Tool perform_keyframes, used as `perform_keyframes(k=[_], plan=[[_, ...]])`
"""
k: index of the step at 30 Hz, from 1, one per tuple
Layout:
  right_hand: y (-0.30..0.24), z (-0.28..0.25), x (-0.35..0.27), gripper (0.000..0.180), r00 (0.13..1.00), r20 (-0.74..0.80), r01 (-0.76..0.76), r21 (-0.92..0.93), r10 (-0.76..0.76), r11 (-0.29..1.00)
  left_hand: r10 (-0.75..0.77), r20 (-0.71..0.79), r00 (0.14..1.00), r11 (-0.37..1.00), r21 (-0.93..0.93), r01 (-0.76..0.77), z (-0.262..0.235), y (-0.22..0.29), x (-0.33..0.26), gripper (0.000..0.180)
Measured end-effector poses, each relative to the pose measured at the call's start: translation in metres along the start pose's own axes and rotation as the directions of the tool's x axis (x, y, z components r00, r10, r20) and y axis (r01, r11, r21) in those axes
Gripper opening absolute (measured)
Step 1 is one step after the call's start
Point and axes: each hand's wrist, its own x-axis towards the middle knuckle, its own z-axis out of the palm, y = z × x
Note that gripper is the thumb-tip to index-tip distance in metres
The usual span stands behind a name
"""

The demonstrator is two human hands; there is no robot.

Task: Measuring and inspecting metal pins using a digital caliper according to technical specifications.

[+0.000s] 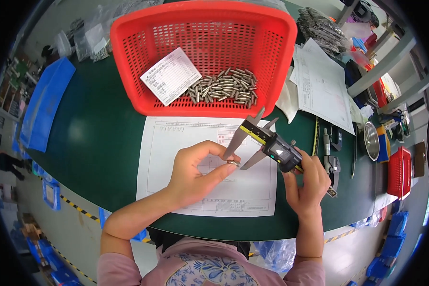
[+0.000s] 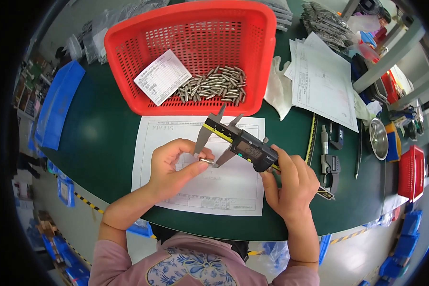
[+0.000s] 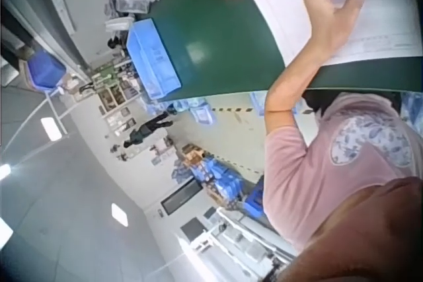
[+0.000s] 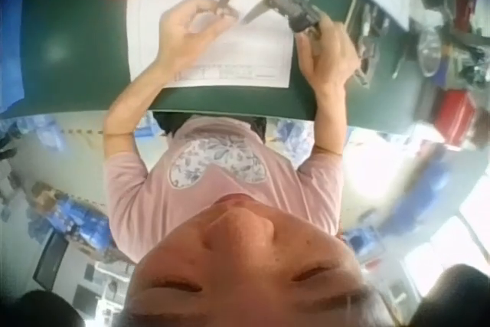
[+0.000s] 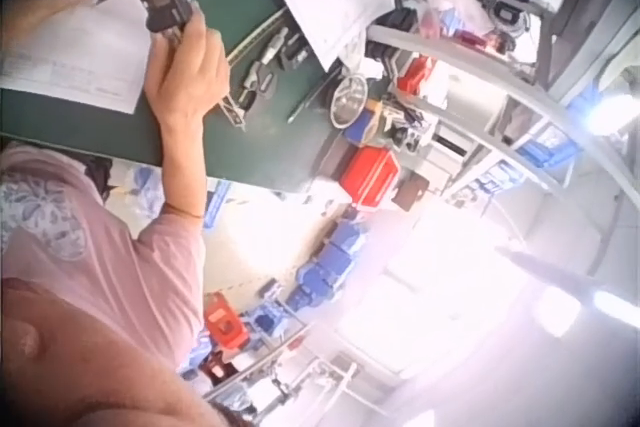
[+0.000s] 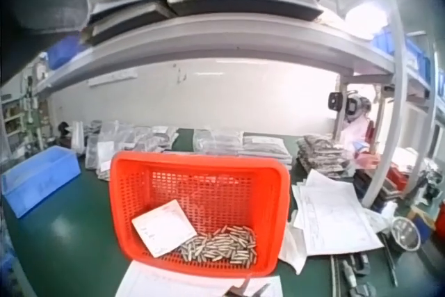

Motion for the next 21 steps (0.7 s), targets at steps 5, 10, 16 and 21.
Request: perform_keyframes(k=[5,10,16,21], plan=[[-0.0041,0.0047,-0.0014,0.034,0.999,0.011,0.037,0.025,-0.038,0.999,-0.059,0.024,0.998,0.974,-0.216,0.063,-0.0061,-0.0023,-0.0080,0.014],[-0.0051,0.0077,-0.0019,0.033,0.999,-0.004,0.032,0.047,-0.032,0.998,-0.120,0.043,0.992,0.948,-0.291,0.127,-0.0087,-0.0005,-0.0102,0.014],[-0.0038,0.0081,-0.0041,0.030,1.000,0.000,0.020,0.017,-0.020,1.000,-0.146,0.044,0.988,0.927,-0.342,0.152,-0.0091,-0.0001,-0.0114,0.014],[-0.0004,0.0065,-0.0061,0.030,1.000,0.019,0.014,-0.005,-0.014,1.000,-0.174,0.072,0.982,0.915,-0.358,0.188,-0.0080,-0.0006,-0.0115,0.015]])
